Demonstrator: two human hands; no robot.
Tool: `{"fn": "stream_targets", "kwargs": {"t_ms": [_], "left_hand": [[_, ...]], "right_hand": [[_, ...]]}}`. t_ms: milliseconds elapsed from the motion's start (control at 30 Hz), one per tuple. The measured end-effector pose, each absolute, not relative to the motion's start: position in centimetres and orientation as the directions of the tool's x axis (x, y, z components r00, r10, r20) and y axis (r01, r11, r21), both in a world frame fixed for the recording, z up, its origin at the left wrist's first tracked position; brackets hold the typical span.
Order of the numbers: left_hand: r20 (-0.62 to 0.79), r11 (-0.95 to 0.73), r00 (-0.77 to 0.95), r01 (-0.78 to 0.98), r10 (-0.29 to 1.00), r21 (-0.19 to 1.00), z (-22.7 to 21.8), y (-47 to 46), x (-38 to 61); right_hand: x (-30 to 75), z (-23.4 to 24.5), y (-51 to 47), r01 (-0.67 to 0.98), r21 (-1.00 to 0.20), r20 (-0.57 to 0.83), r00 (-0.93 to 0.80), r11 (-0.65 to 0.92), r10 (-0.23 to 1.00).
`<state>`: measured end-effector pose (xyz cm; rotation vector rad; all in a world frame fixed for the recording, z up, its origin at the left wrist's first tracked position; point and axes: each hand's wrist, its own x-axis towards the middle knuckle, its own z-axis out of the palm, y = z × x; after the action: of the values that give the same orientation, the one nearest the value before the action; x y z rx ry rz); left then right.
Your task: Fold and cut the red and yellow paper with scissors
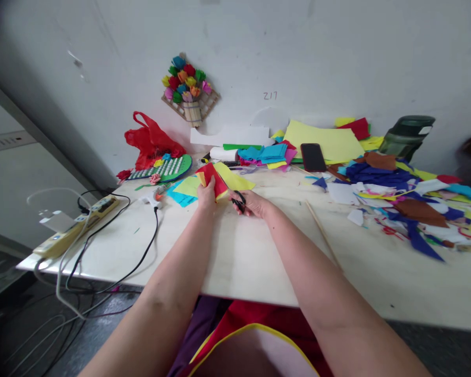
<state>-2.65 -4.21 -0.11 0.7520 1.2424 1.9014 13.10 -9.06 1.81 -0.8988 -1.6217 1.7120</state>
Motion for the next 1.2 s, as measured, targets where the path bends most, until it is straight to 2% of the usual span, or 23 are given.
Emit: {"fn": "stream_targets", "kwargs": {"t_ms": [667,1200], "left_hand": [[0.082,-0.263,-0.534,-0.273,0.842,0.925,0.25,-4.64,-2.23],[0.072,-0.269,-0.541,-0.294,0.838,0.917,0.4,-4.88,-2.19]], "right_hand": [[12.88,1.63,-8.75,-0.001,-0.995,-0.082,-0.573,-0.101,0.816],[12.61,1.97,-9.29,0.002,-0.997,-0.061,-0.539,-0.071,0.84]]}}
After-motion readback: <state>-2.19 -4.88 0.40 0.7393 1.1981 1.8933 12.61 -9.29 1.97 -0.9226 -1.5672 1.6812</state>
